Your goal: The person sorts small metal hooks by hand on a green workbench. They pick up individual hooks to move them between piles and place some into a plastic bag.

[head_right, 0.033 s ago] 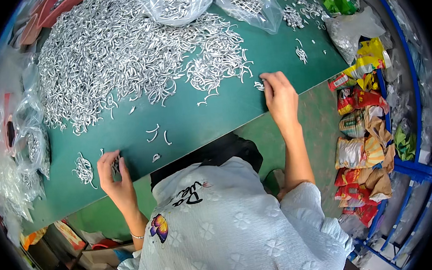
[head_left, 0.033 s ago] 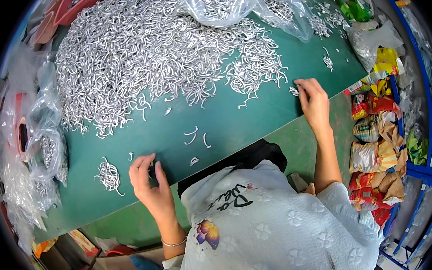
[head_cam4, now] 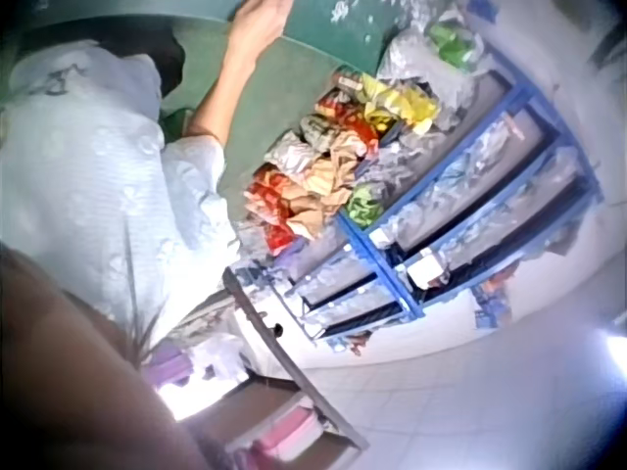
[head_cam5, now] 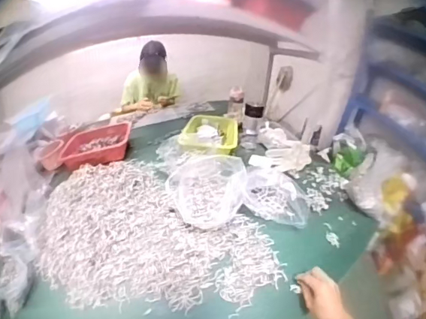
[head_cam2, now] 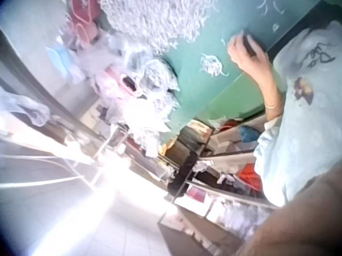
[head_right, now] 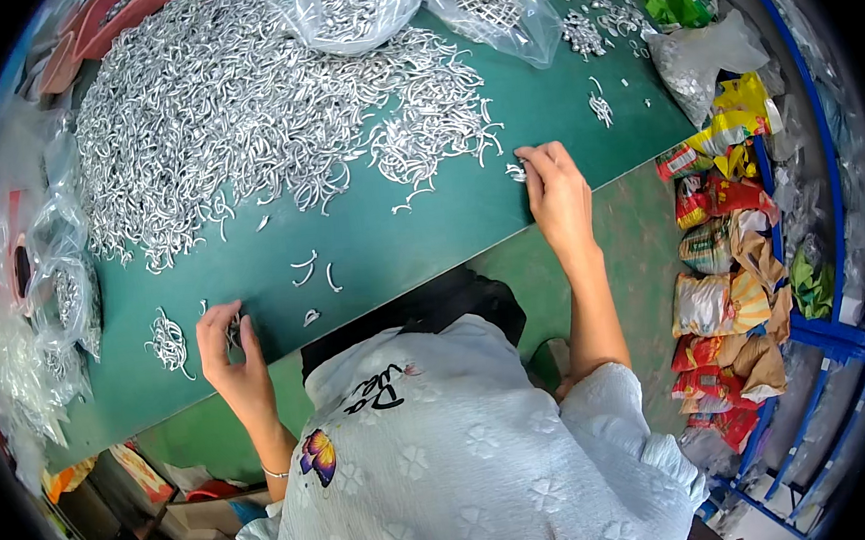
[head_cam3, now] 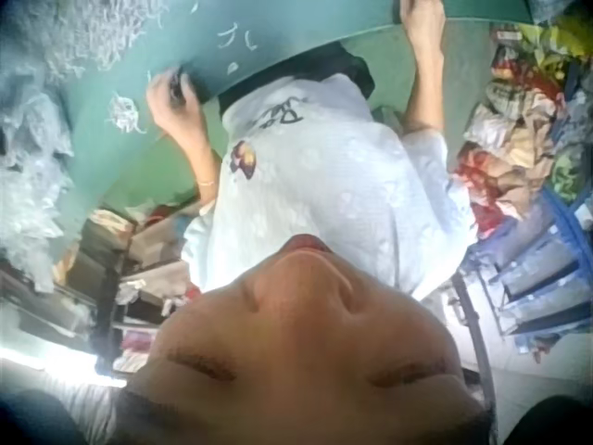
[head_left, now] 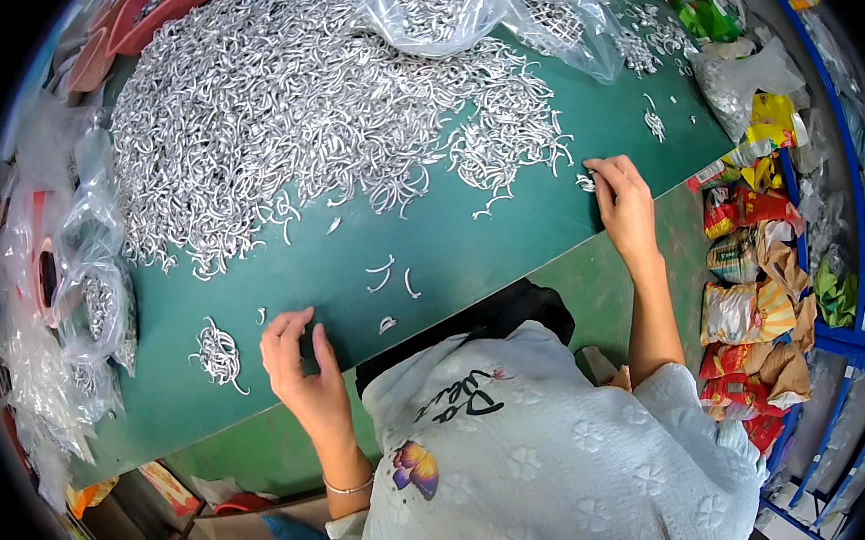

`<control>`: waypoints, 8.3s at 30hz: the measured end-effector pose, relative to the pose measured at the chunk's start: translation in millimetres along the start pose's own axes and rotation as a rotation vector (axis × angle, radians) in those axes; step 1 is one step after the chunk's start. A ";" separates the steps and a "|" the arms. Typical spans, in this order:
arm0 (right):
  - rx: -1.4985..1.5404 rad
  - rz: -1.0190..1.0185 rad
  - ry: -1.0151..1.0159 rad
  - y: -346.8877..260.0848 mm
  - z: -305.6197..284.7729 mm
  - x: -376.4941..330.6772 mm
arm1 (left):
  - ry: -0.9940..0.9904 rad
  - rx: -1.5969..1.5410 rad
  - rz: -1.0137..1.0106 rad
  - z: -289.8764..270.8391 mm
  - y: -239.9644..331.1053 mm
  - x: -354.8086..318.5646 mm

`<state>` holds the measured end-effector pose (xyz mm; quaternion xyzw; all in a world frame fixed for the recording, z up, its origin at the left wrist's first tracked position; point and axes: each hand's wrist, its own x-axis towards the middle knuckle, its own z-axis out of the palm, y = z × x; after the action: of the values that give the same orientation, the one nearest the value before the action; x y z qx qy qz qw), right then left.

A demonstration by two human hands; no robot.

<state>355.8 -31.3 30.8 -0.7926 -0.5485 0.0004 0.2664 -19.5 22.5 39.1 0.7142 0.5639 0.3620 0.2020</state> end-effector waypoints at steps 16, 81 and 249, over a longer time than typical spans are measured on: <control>0.424 -0.749 -0.585 -140.7 66.8 0.0 | -0.130 -0.048 0.019 7.9 28.6 -3.2; 0.538 -0.041 -0.129 -15.0 -24.7 -15.9 | -1.241 -1.300 -0.918 79.0 47.1 -32.7; 0.112 -0.725 -0.362 -105.6 65.7 41.9 | -0.172 -0.109 0.098 42.1 11.2 15.7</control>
<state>261.5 60.0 31.3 -0.5195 -0.8293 0.0758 0.1913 20.8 39.3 23.8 0.7573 0.4882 0.3392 0.2702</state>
